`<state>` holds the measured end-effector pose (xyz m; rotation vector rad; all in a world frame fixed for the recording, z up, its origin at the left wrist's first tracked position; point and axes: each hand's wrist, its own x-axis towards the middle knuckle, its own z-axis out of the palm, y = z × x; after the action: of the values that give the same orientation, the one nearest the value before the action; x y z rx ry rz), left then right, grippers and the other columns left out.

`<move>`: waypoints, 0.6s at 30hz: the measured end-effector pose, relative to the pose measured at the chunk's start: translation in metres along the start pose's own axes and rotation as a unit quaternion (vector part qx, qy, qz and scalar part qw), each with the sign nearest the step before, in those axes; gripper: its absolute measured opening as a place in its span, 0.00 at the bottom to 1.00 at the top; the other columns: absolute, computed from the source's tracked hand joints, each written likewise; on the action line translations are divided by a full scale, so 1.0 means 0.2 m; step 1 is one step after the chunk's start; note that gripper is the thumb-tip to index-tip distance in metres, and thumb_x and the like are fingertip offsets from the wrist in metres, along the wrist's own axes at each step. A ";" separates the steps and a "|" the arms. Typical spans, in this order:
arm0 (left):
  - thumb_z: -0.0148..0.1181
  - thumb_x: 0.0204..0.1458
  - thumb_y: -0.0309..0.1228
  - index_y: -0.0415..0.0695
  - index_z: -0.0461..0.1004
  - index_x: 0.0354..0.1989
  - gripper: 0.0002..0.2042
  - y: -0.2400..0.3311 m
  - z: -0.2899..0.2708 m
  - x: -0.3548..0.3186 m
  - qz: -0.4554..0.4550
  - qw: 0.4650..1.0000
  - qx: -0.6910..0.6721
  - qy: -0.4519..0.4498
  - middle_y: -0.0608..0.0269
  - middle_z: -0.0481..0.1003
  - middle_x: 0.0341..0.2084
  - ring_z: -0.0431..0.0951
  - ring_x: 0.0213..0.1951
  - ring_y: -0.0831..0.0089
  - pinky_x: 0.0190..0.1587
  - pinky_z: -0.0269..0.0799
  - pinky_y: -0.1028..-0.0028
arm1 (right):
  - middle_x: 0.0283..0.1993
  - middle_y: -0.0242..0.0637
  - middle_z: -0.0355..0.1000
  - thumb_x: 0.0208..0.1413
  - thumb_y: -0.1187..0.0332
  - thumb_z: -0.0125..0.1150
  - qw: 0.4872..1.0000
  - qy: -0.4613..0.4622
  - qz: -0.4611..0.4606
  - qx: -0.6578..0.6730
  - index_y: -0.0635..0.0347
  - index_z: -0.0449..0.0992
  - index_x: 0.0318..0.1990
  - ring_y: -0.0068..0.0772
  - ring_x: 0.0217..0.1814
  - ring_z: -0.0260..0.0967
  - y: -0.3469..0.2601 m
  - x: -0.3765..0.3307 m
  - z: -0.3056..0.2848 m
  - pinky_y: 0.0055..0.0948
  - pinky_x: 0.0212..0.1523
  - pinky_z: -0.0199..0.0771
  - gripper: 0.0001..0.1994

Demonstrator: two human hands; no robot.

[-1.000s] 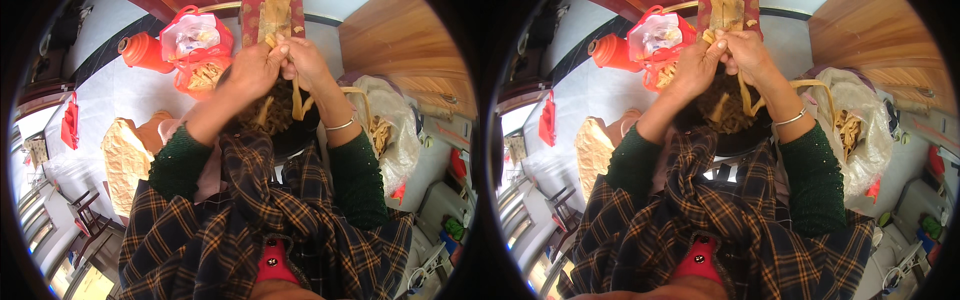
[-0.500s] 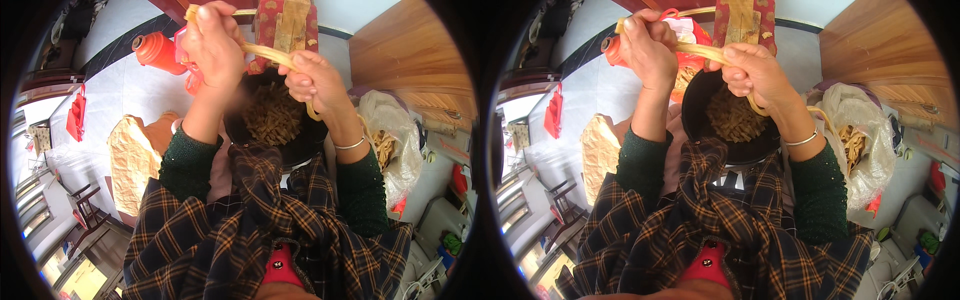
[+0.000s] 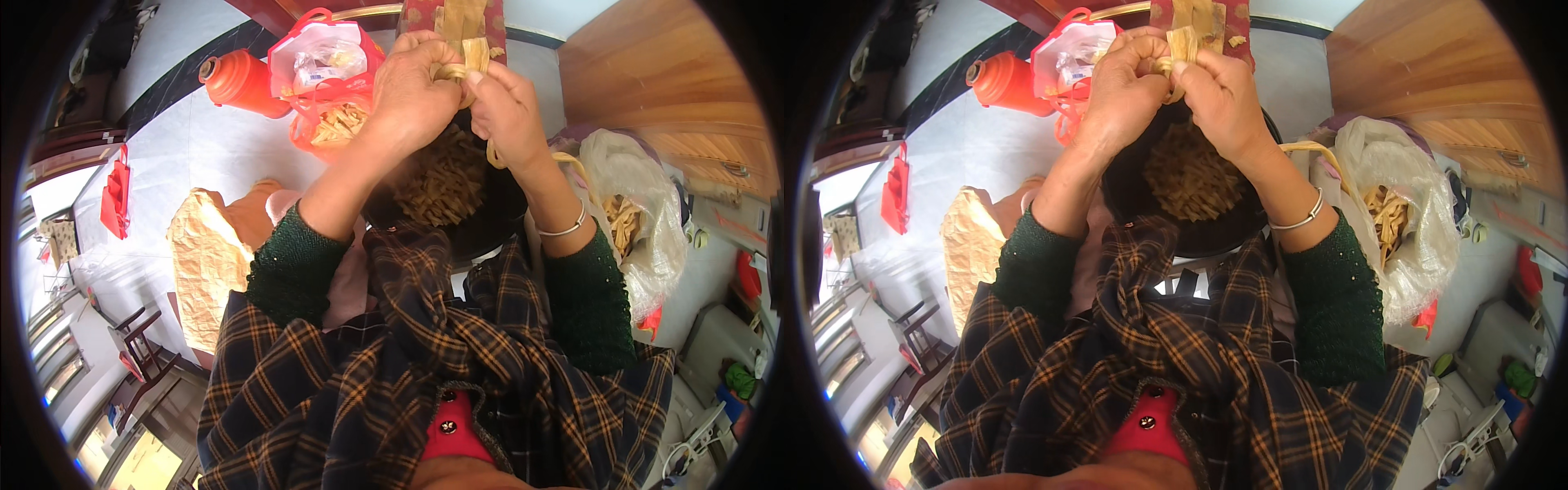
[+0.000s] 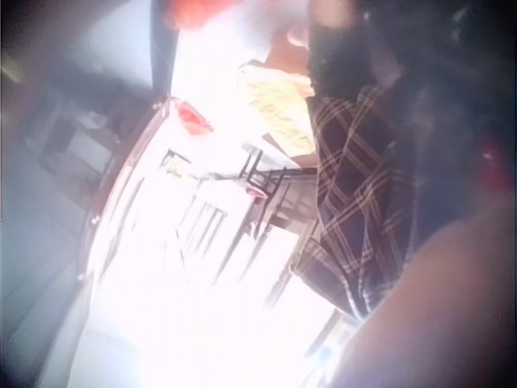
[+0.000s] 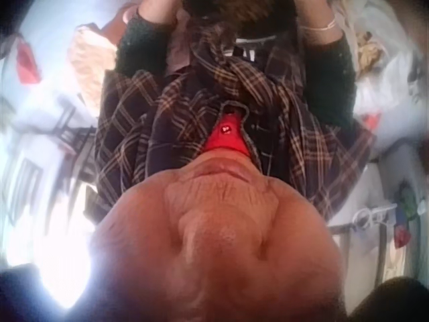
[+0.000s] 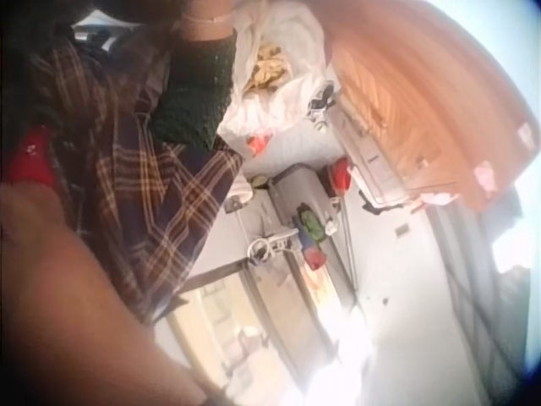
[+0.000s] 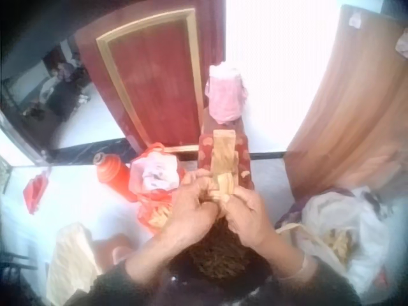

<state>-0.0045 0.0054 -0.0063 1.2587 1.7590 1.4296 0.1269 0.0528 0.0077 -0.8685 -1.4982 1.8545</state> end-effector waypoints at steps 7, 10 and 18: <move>0.53 0.36 0.20 0.39 0.72 0.22 0.04 -0.01 -0.07 -0.02 0.310 0.950 0.038 -0.033 0.51 0.74 0.26 0.75 0.28 0.56 0.30 0.71 0.64 | 0.14 0.18 0.49 0.55 0.66 0.55 0.881 -0.251 0.259 0.305 0.57 0.70 0.27 0.11 0.12 0.43 0.02 0.03 -0.11 0.16 0.13 0.46 0.08; 0.50 0.41 0.19 0.38 0.72 0.23 0.04 0.00 -0.07 -0.03 0.252 0.967 0.023 -0.019 0.61 0.72 0.18 0.71 0.20 0.72 0.25 0.68 0.72 | 0.15 0.18 0.55 0.53 0.67 0.58 0.943 -0.202 0.225 0.138 0.59 0.71 0.28 0.10 0.13 0.46 -0.04 0.02 -0.11 0.15 0.13 0.46 0.06; 0.50 0.43 0.19 0.38 0.72 0.24 0.04 0.00 -0.14 0.03 -0.070 0.985 -0.059 -0.148 0.69 0.71 0.18 0.67 0.23 0.85 0.25 0.61 0.83 | 0.19 0.21 0.61 0.55 0.68 0.59 0.990 -0.141 0.004 -0.024 0.64 0.73 0.43 0.08 0.16 0.49 -0.02 0.02 -0.12 0.13 0.15 0.47 0.11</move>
<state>-0.0311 -0.0022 0.0025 1.1918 1.5103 1.1815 0.1432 0.0706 0.0073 -0.6527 -1.7162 2.0198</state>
